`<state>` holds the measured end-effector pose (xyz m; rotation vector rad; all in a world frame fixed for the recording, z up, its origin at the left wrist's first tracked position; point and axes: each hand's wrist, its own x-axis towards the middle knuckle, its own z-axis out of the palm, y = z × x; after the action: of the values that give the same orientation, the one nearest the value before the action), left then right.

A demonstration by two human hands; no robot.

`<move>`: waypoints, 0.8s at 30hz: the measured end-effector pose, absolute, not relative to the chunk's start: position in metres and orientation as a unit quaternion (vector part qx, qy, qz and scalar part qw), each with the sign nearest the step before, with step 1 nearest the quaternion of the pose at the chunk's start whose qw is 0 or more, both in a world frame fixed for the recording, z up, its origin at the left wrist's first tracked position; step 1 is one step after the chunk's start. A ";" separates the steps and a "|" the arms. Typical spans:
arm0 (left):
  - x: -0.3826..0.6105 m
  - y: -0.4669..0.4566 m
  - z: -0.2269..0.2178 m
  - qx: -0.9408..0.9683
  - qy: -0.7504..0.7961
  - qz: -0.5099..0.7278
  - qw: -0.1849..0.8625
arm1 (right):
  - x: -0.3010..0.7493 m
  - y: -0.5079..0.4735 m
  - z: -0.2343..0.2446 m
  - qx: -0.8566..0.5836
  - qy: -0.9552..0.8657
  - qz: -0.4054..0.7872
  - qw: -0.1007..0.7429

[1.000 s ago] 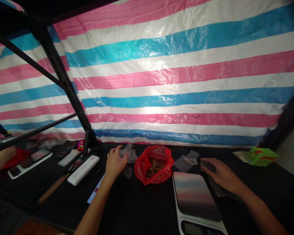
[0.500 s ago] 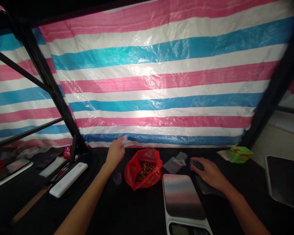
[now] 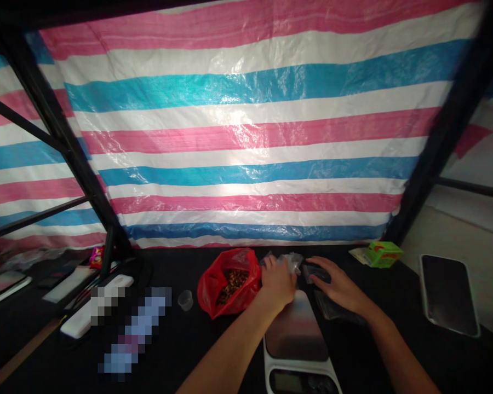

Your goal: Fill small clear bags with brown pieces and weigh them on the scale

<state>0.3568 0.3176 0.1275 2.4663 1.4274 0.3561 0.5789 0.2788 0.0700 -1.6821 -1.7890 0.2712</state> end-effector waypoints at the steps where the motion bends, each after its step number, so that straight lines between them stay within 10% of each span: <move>1: 0.357 0.320 0.122 0.847 0.504 0.110 0.128 | 0.581 0.274 0.075 -0.647 -0.682 0.112 0.322; 11: 0.347 0.342 0.127 0.831 0.528 0.097 0.145 | 0.590 0.255 0.080 -0.655 -0.697 0.192 0.218; 24: 0.187 0.250 0.121 0.767 0.464 0.442 -0.034 | 0.547 0.276 0.092 -0.590 -0.704 0.052 0.392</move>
<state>0.1871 0.2501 0.1212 2.4627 1.4908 1.4204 0.5468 0.2765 0.0922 -1.4988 -1.7870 0.1311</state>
